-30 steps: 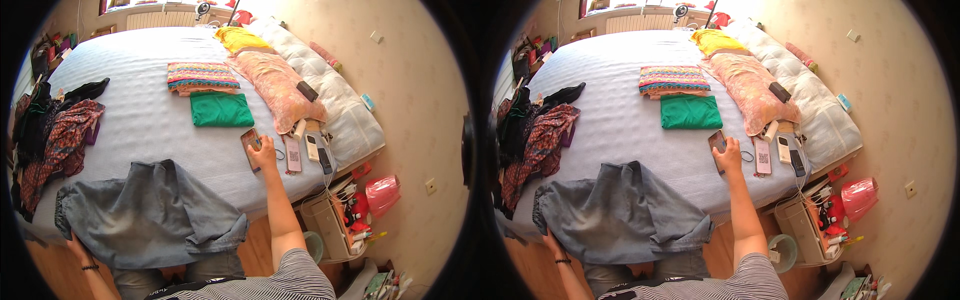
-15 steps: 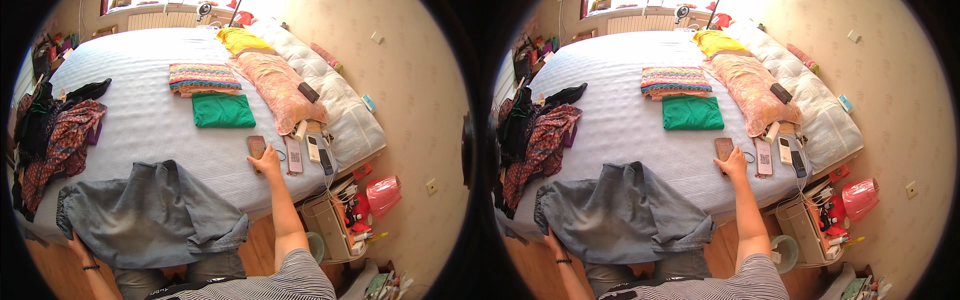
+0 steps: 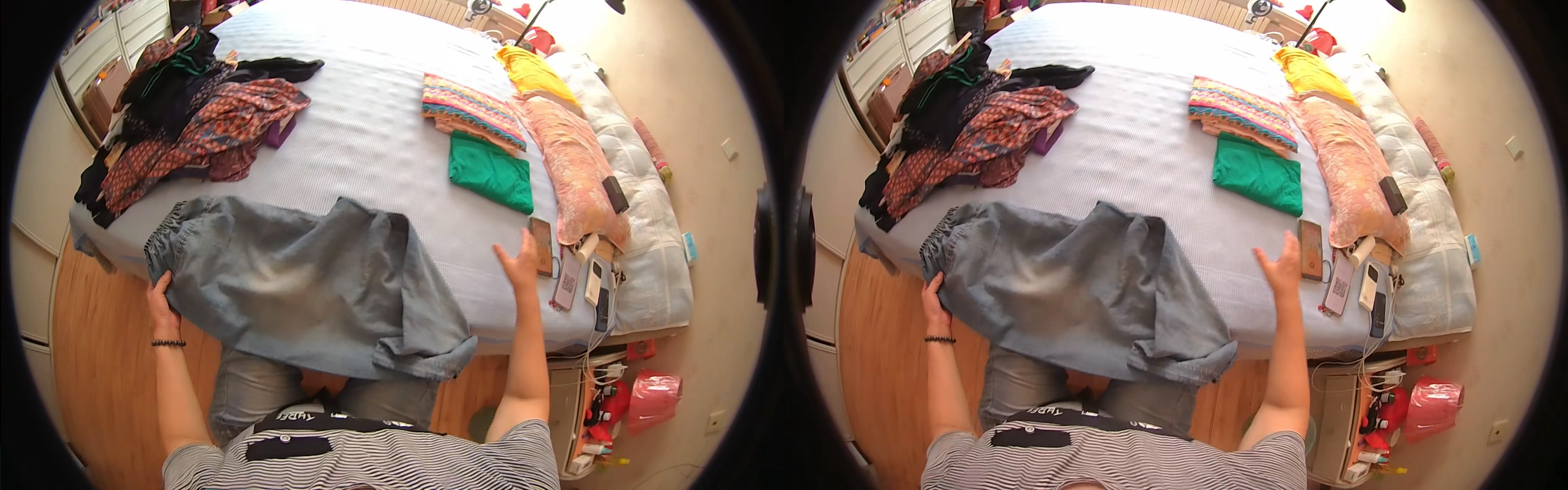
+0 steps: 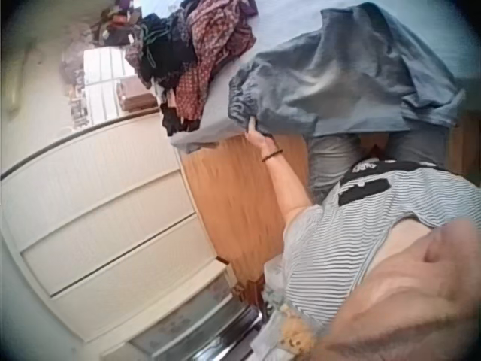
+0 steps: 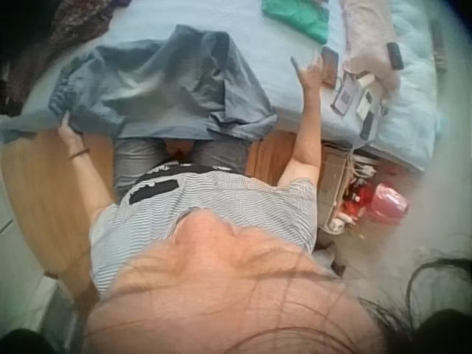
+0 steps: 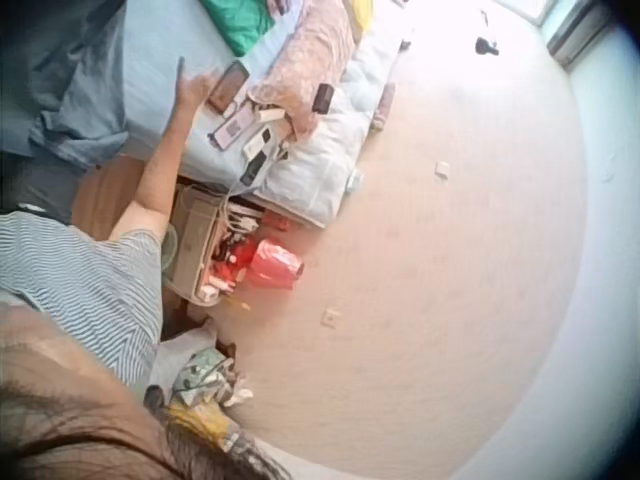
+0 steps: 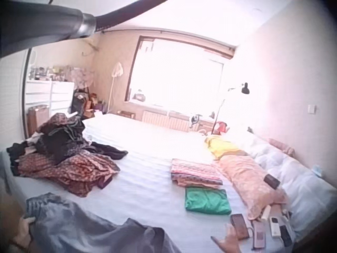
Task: The person sits on a bed and folds a pair of grey pants, placing them on a stack. They then fold a patterned short-sleeved shirt and place it on the same stack. Finally, they pick up a small plastic bag and open it.
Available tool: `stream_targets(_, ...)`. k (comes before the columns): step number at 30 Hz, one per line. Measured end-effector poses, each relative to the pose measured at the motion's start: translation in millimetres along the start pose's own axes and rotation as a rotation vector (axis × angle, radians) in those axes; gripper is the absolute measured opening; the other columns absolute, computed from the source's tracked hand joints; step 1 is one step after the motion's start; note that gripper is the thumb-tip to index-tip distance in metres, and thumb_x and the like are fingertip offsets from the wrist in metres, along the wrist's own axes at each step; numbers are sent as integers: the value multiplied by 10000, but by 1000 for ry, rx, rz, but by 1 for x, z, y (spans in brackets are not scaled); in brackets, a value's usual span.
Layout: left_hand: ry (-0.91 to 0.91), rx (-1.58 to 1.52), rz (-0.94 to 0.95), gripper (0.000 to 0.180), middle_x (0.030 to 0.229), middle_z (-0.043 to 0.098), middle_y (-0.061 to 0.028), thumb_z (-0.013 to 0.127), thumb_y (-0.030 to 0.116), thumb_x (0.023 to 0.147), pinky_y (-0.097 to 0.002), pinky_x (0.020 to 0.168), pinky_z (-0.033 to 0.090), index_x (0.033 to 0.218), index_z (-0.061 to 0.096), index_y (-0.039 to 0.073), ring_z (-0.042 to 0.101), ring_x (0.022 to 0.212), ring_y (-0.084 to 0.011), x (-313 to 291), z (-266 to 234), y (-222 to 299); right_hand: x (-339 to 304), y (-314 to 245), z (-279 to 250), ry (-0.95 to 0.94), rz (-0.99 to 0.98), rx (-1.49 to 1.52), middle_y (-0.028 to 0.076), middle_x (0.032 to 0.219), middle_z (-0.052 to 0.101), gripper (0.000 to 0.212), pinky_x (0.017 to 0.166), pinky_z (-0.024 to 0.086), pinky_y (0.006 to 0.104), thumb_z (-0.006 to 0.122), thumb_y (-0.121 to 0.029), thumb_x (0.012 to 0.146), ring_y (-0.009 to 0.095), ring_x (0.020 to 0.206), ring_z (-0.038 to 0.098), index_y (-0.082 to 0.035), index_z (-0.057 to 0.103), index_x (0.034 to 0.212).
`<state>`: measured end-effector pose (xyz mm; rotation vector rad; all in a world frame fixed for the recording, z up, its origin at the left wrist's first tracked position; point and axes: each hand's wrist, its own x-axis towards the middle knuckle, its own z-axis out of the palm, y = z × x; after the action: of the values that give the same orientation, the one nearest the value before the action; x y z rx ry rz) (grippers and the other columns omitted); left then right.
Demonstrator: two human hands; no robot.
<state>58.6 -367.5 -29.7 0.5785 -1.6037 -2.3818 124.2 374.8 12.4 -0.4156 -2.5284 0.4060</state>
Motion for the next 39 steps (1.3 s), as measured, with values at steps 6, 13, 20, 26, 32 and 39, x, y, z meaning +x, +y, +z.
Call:
stream_targets(6, -513, -118, -327, 643, 1324, 533, -39, 543, 515, 909, -347, 990, 405, 1330, 472, 35, 516, 1182, -214, 26, -15, 42, -170, -208, -87, -526, -327, 173, 254, 1341, 431, 983, 1039, 339, 472, 846, -442, 606, 423, 1250, 417, 24, 397, 1346)
stream_targets(13, -550, 453, -264, 444, 1109, 644, -48, 674, 329, 852, -285, 871, 461, 1157, 608, 13, 600, 1010, -154, 53, 51, 62, -180, -120, -45, -111, 180, 476, 128, 905, 668, 403, 802, 473, 300, 434, 144, 666, 263, 880, 625, 49, 619, 1011)
stream_targets(20, -432, -25, -103, 381, 1047, 679, -79, 687, 251, 840, -307, 802, 531, 1122, 629, 1, 661, 899, -180, 75, 9, 174, -65, -82, -169, 271, 676, 1319, 151, 1072, 649, 242, 824, 526, 405, 563, -74, 901, 284, 929, 646, 34, 592, 1116)
stream_targets(26, -386, 154, -206, 476, 1106, 655, -90, 702, 265, 843, -332, 851, 516, 1196, 577, -30, 646, 946, -210, 104, -48, 151, -46, 26, -108, 97, 563, 847, 138, 1005, 665, 281, 834, 495, 384, 668, -171, 863, 258, 870, 642, -2, 618, 1082)
stream_targets(32, -141, 188, -134, 553, 1176, 617, -107, 735, 223, 818, -381, 861, 513, 1271, 518, -6, 608, 1035, -229, 68, -111, 72, -137, -160, -48, -41, 238, 543, 130, 953, 592, 281, 777, 473, 355, 679, -169, 803, 238, 851, 576, 0, 576, 1002)
stream_targets(39, -164, 171, -191, 622, 1195, 601, -102, 766, 239, 791, -379, 856, 516, 1291, 491, -6, 603, 1035, -238, 97, -105, 64, -282, -283, -37, -748, -651, -18, 123, 1073, 586, 419, 925, 380, 359, 731, -272, 707, 278, 1056, 536, -79, 602, 1056)
